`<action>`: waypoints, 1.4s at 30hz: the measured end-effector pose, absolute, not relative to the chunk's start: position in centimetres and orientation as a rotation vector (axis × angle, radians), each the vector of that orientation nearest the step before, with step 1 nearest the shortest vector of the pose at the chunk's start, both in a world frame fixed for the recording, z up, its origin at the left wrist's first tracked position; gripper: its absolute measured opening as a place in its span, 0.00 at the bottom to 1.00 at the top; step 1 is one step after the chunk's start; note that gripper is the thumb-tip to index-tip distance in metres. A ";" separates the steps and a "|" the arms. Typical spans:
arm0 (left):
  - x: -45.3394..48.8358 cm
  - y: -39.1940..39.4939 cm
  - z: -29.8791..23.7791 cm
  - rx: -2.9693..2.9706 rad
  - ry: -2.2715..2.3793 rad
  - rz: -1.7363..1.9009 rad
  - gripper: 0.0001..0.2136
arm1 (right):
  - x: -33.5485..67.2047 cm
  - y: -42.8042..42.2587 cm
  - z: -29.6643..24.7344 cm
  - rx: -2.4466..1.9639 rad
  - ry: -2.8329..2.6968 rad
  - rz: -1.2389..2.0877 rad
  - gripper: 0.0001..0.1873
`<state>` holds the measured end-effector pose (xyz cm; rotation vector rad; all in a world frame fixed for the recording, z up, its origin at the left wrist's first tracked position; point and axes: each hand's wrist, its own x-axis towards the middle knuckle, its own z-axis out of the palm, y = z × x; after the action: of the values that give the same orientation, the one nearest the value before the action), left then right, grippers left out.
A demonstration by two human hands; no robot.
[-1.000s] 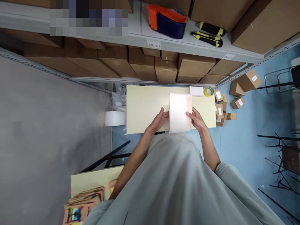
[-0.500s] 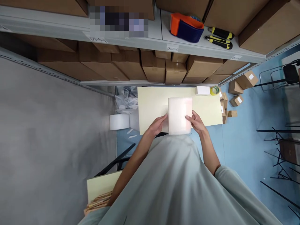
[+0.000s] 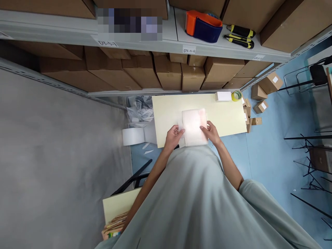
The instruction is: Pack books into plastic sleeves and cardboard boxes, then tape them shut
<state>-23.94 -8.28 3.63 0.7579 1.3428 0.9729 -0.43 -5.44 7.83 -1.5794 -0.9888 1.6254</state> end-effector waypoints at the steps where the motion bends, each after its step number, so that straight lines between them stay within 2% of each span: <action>1: -24.0 -8.4 3.9 0.768 1.354 0.982 0.24 | -0.6 -5.4 8.0 -1.564 -0.995 1.642 0.34; 10: -23.2 -8.2 4.3 0.572 1.228 0.958 0.28 | -0.2 -4.7 9.6 -1.426 -1.018 1.777 0.35; 14: -22.6 -7.7 4.1 0.552 1.182 0.831 0.20 | 0.9 -4.5 9.8 -1.399 -1.018 1.804 0.34; 16: -22.2 -7.4 4.3 0.577 1.199 0.834 0.20 | 1.5 -4.4 9.4 -1.409 -1.004 1.798 0.33; 20: -20.8 -6.5 4.9 0.616 1.253 0.884 0.25 | 2.5 -3.6 7.6 -1.578 -1.061 1.688 0.29; 24: -19.4 -5.7 5.2 0.638 1.308 0.909 0.27 | 2.9 -2.3 6.5 -1.822 -1.307 1.426 0.25; 27: -18.6 -5.4 5.3 0.649 1.400 0.946 0.25 | 2.3 -1.9 7.1 -1.804 -1.468 1.191 0.22; 30: -17.6 -5.3 5.7 0.708 1.552 0.960 0.19 | 0.7 -2.2 8.3 -1.611 -1.576 1.243 0.15; 37: -15.3 -5.4 8.1 1.099 1.849 1.058 0.07 | -2.2 -2.6 9.8 -1.521 -1.421 1.344 0.22; 42: -14.5 -5.2 9.3 1.285 1.716 1.086 0.08 | -1.1 -1.7 8.9 -1.522 -1.179 1.446 0.21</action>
<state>-14.48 -5.21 9.32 1.2855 1.7163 1.0861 -1.05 -1.70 8.95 -1.5218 -1.1790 1.4456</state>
